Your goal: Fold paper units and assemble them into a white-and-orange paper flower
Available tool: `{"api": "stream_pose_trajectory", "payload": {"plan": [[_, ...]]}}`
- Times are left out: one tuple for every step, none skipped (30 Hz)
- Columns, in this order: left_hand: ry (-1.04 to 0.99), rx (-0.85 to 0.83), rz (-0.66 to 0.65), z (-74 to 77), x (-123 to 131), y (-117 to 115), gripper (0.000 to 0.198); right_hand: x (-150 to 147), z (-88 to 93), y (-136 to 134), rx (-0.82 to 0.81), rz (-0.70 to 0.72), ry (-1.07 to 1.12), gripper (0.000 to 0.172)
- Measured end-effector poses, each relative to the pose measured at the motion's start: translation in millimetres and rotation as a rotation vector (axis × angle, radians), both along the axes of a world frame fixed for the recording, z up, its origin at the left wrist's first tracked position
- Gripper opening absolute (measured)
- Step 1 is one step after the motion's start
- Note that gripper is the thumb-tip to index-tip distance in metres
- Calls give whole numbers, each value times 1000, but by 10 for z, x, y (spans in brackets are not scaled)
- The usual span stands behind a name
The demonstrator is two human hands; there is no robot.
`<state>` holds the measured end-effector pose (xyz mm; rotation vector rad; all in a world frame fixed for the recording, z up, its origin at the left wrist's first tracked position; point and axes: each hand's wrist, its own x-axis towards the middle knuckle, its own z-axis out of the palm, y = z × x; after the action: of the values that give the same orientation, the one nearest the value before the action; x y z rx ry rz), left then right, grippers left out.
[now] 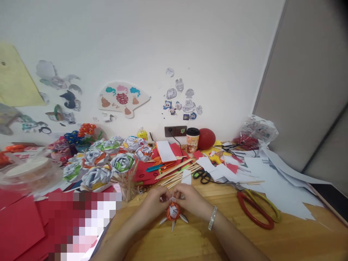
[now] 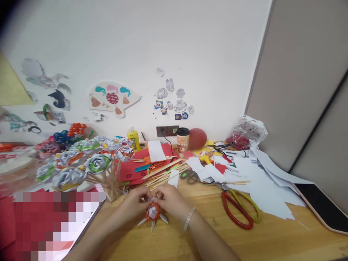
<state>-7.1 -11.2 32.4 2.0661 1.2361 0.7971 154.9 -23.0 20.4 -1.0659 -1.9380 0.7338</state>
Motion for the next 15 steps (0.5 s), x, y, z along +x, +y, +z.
{"api": "stream_pose_trajectory", "payload": {"plan": [[-14, -8, 1, 9, 2, -9, 8, -4, 14, -8, 17, -2, -10, 11], [-30, -18, 0, 16, 4, -17, 8, -5, 29, -16, 27, -3, -20, 10], [-42, -26, 1, 20, 5, -22, 7, -5, 43, -22, 33, -2, -34, 10], [-48, -31, 6, 23, 5, -25, 8, -3, 55, -28, 39, 0, -54, 11], [-48, -34, 11, 22, 4, -24, 8, 0, 65, -32, 48, 1, -79, 12], [-48, -39, 12, 20, 2, -20, 8, 5, 71, -34, 61, 5, -104, 13], [-49, -47, 7, 16, -1, -13, 8, 10, 75, -36, 75, 9, -124, 13], [-53, -57, -3, 11, -4, -5, 8, 16, 78, -37, 85, 15, -134, 14], [-59, -68, -17, 5, -8, 4, 7, 22, 79, -37, 89, 22, -136, 14], [-64, -77, -26, -1, -11, 12, 7, 28, 79, -37, 85, 31, -130, 13], [-65, -82, -29, -7, -13, 18, 7, 33, 79, -35, 74, 37, -118, 12], [-64, -83, -27, -12, -13, 21, 7, 36, 77, -33, 61, 39, -104, 12], [-63, -82, -23, -17, -12, 22, 8, 39, 74, -29, 48, 41, -87, 12], [-65, -80, -20, -20, -9, 20, 8, 40, 68, -24, 33, 46, -66, 13], [-73, -79, -17, -20, -6, 17, 9, 40, 61, -17, 9, 53, -39, 14]]}}
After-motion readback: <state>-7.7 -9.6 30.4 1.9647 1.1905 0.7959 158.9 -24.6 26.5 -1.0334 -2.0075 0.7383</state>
